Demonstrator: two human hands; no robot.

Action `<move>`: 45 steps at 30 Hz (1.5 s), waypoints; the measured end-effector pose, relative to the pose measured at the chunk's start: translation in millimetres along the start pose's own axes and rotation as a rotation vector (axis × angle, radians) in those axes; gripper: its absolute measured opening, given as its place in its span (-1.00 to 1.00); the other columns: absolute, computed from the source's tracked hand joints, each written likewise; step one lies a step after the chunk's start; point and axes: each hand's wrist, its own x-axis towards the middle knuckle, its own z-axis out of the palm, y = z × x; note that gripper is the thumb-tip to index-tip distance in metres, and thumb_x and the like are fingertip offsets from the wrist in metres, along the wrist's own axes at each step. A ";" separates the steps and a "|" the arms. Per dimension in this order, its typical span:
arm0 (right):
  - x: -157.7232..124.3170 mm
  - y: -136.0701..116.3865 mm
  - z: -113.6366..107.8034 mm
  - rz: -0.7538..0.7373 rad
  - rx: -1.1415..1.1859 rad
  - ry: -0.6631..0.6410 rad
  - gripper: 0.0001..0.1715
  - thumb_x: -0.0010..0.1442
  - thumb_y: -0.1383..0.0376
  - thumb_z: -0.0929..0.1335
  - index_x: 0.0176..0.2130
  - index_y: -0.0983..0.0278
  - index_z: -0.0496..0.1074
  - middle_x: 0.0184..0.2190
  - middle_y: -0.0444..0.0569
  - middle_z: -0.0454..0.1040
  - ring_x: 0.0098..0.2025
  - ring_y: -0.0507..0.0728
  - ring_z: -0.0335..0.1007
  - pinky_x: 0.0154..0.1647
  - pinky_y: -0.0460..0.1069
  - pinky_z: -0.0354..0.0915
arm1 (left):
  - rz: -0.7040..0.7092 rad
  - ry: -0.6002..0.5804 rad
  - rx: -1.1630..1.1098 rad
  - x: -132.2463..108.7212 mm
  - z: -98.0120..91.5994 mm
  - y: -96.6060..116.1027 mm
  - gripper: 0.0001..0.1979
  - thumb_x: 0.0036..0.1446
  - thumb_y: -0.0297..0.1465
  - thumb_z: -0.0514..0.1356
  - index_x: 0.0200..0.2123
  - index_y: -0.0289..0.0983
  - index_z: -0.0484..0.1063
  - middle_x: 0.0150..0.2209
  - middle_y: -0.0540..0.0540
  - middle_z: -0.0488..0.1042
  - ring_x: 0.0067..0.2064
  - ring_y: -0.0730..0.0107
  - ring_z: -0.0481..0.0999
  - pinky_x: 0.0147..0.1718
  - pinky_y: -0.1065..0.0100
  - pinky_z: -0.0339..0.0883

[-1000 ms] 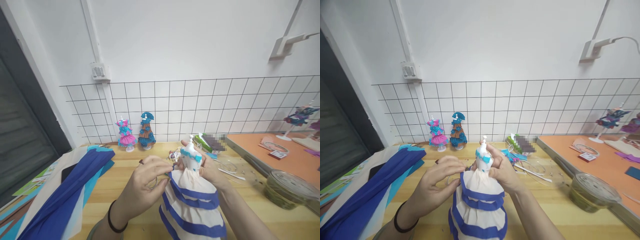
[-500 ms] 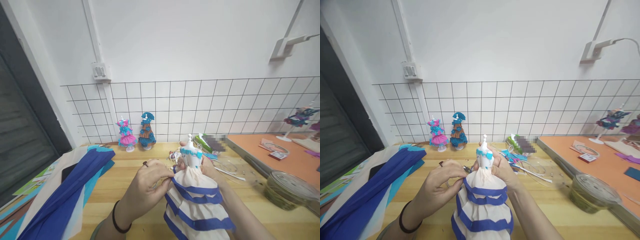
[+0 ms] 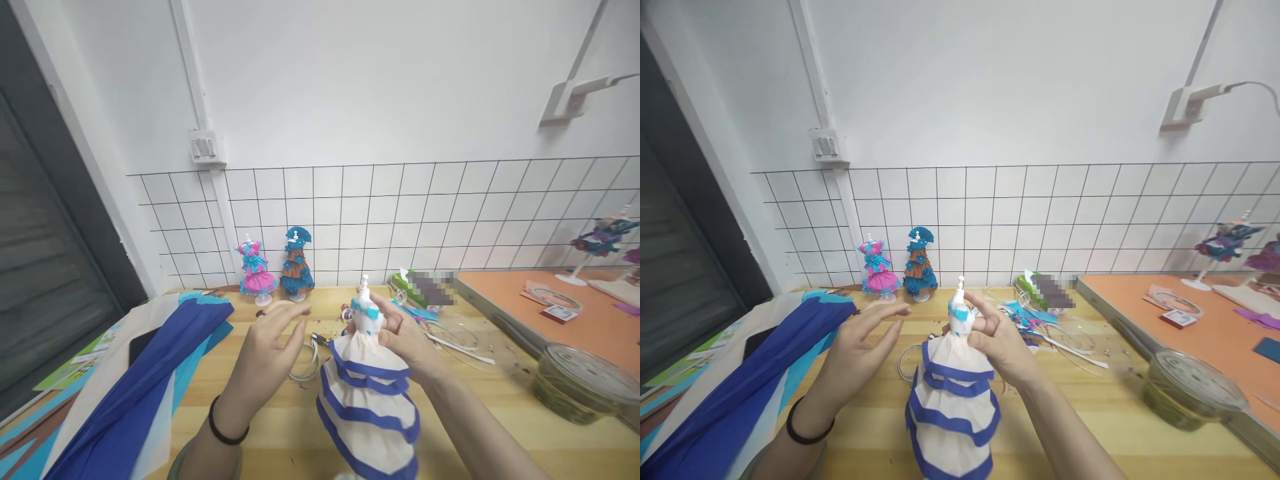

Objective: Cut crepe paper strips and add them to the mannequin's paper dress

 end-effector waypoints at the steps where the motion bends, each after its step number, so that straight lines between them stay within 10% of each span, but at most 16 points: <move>1: 0.4 2.2 -0.2 -0.003 -0.027 0.006 -0.03 -0.14 0.20 0.52 0.18 0.15 0.10 -0.32 -0.01 0.54 -0.22 0.20 0.47 -0.18 0.07 0.31 | -0.029 0.064 -0.003 0.6 -3.7 -1.2 -0.79 0.11 -0.51 0.11 -0.19 -0.21 0.44 -0.23 -0.05 0.51 -0.15 0.37 0.46 -0.13 0.32 0.31; 9: 3.3 -0.6 10.1 -0.157 -0.209 0.247 -0.24 -0.06 0.23 0.48 0.11 0.17 0.21 -0.51 -0.15 0.48 -0.51 0.04 0.38 -0.48 -0.07 0.30 | -0.241 0.710 -0.268 2.0 -37.4 -4.7 -0.75 0.04 -0.43 0.20 -0.15 -0.26 0.42 -0.32 -0.06 0.52 -0.27 0.37 0.52 -0.21 0.31 0.40; 15: 41.0 5.0 31.3 -0.275 -0.324 0.394 -0.27 -0.06 0.23 0.47 0.08 0.24 0.25 -0.49 -0.15 0.45 -0.53 -0.01 0.29 -0.54 -0.11 0.25 | -0.230 0.974 -0.348 4.1 -51.2 -9.1 -0.81 0.01 -0.45 0.21 -0.23 -0.28 0.44 -0.43 -0.02 0.50 -0.36 0.43 0.52 -0.33 0.39 0.40; 27: 162.3 75.4 51.0 -0.368 -0.583 0.216 -0.33 -0.03 0.18 0.41 0.05 0.32 0.24 -0.16 0.12 0.47 -0.08 0.20 0.37 -0.23 0.03 0.35 | -0.266 1.047 -0.359 2.2 -63.9 -15.8 -0.83 0.02 -0.43 0.19 -0.25 -0.27 0.41 -0.44 -0.01 0.48 -0.38 0.44 0.50 -0.36 0.38 0.41; 36: 181.0 70.2 44.8 -0.298 -0.718 0.039 -0.54 -0.07 0.22 0.44 -0.15 0.35 0.43 -0.27 0.02 0.49 -0.20 0.16 0.38 -0.12 0.07 0.28 | -0.322 0.992 -0.491 1.8 -67.8 -36.0 -0.82 0.03 -0.44 0.18 -0.24 -0.28 0.42 -0.43 0.00 0.48 -0.35 0.46 0.49 -0.28 0.36 0.38; 45: 183.5 54.8 31.7 -0.237 -0.697 -0.149 -0.37 0.08 0.23 0.35 0.12 0.35 0.19 -0.13 0.11 0.47 -0.10 0.14 0.39 -0.13 0.05 0.33 | -0.434 0.818 -0.583 2.4 -63.1 -47.6 -0.80 0.00 -0.38 0.22 -0.25 -0.29 0.44 -0.44 -0.03 0.49 -0.35 0.47 0.48 -0.33 0.42 0.35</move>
